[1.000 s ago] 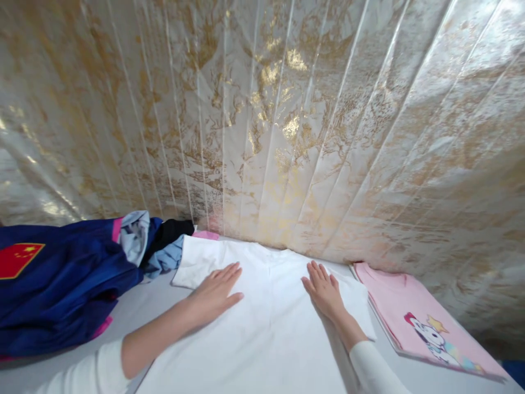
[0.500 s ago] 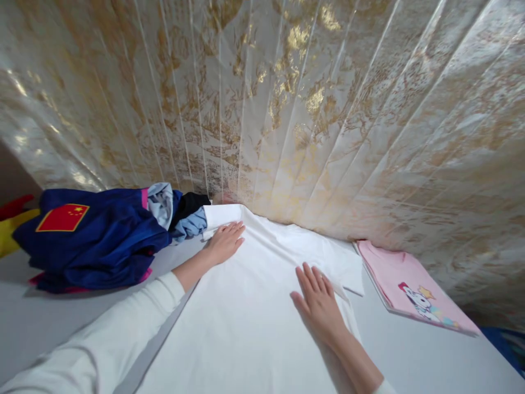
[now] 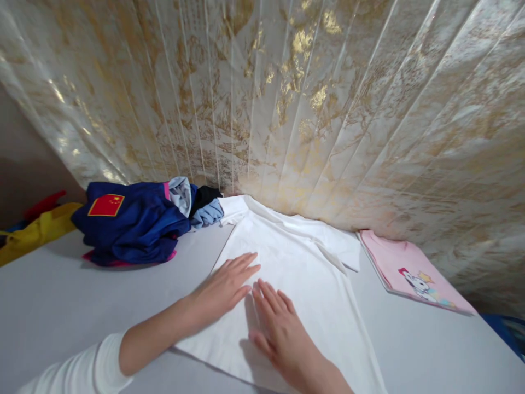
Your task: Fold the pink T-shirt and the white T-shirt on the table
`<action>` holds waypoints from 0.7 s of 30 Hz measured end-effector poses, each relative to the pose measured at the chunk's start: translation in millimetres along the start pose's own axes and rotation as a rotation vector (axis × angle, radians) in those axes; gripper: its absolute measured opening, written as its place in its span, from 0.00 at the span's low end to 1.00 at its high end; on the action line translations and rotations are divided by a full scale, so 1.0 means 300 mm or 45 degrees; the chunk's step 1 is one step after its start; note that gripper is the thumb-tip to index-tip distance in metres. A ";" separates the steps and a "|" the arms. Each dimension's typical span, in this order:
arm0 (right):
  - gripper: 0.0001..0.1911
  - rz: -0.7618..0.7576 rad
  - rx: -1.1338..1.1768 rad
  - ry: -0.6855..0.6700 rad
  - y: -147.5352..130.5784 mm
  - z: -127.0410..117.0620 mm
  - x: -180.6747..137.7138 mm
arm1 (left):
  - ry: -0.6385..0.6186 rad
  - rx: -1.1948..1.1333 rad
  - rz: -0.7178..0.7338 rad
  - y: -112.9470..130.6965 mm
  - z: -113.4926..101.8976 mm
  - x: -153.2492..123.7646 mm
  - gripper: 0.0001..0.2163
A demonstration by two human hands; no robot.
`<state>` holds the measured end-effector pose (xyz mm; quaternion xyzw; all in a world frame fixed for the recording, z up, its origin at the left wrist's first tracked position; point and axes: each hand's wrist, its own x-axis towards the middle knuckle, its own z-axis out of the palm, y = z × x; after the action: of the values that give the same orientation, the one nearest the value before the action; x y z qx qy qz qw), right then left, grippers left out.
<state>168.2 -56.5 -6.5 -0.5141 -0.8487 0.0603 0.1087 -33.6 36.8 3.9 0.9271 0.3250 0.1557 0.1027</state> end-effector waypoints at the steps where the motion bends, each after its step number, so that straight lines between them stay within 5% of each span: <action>1: 0.31 -0.010 0.027 -0.004 -0.013 0.013 0.000 | -0.025 -0.042 0.000 0.016 0.006 -0.031 0.21; 6: 0.24 0.270 0.036 0.166 0.067 0.027 -0.003 | -0.071 -0.162 -0.081 0.009 -0.009 -0.075 0.22; 9: 0.20 0.055 0.261 0.179 0.074 0.008 -0.047 | -0.070 -0.376 -0.057 0.011 -0.068 -0.096 0.17; 13: 0.15 -0.259 0.478 -0.043 -0.001 -0.005 -0.095 | -0.261 -0.605 -0.032 0.061 -0.135 -0.167 0.12; 17: 0.05 -0.067 0.466 -0.030 -0.046 -0.028 -0.088 | -0.368 -0.521 -0.080 0.097 -0.145 -0.216 0.17; 21: 0.07 -0.003 0.484 -0.020 -0.051 -0.057 -0.078 | -0.310 -0.500 -0.098 0.099 -0.142 -0.212 0.13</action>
<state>169.6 -84.5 10.5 -0.4829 -0.8233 0.2236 0.1972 -78.9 -22.4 38.0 0.8881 0.3089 0.0990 0.3256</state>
